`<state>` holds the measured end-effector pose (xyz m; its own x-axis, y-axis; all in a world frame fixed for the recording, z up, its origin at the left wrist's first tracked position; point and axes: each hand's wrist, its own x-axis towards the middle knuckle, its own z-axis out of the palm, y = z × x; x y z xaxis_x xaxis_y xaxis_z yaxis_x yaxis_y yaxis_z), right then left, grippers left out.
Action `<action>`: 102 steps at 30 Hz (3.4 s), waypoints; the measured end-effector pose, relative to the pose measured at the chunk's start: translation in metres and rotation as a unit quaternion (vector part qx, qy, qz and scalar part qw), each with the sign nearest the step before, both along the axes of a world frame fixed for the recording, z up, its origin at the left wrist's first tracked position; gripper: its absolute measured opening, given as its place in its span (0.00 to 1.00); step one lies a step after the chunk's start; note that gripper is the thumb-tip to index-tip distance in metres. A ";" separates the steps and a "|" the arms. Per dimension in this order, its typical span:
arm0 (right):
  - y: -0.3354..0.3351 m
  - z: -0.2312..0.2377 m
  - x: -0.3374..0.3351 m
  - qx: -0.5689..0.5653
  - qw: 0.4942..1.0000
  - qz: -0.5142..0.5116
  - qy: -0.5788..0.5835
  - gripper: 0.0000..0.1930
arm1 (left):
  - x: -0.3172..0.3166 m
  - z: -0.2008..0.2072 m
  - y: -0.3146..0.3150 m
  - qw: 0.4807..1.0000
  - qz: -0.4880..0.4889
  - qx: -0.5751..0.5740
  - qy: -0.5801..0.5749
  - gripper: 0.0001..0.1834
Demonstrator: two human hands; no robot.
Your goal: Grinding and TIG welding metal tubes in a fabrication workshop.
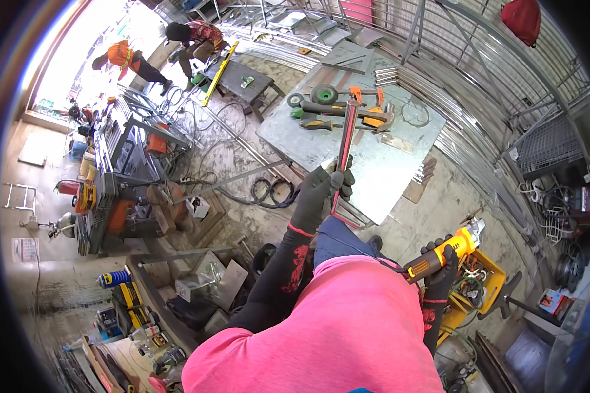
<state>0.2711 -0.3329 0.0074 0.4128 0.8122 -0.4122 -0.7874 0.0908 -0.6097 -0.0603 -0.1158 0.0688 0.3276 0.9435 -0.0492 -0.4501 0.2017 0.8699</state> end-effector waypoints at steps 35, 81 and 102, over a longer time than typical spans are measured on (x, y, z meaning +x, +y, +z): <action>0.014 -0.003 0.011 0.014 0.999 0.027 0.017 0.22 | -0.040 0.060 -0.005 0.950 0.044 0.119 0.286 0.25; 0.169 0.032 -0.095 0.093 0.988 -0.017 -0.119 0.27 | 0.041 -0.040 0.084 0.842 -0.503 0.052 0.190 0.33; 0.144 -0.011 -0.115 0.003 0.999 -0.040 -0.026 0.27 | -0.016 -0.109 0.153 0.625 -0.093 0.516 0.578 0.14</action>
<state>0.1565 -0.1890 -0.0033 0.4976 0.7780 -0.3837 -0.7444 0.1559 -0.6492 -0.0762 0.0370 -0.0401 0.7442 0.6196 0.2494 0.5481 -0.7799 0.3021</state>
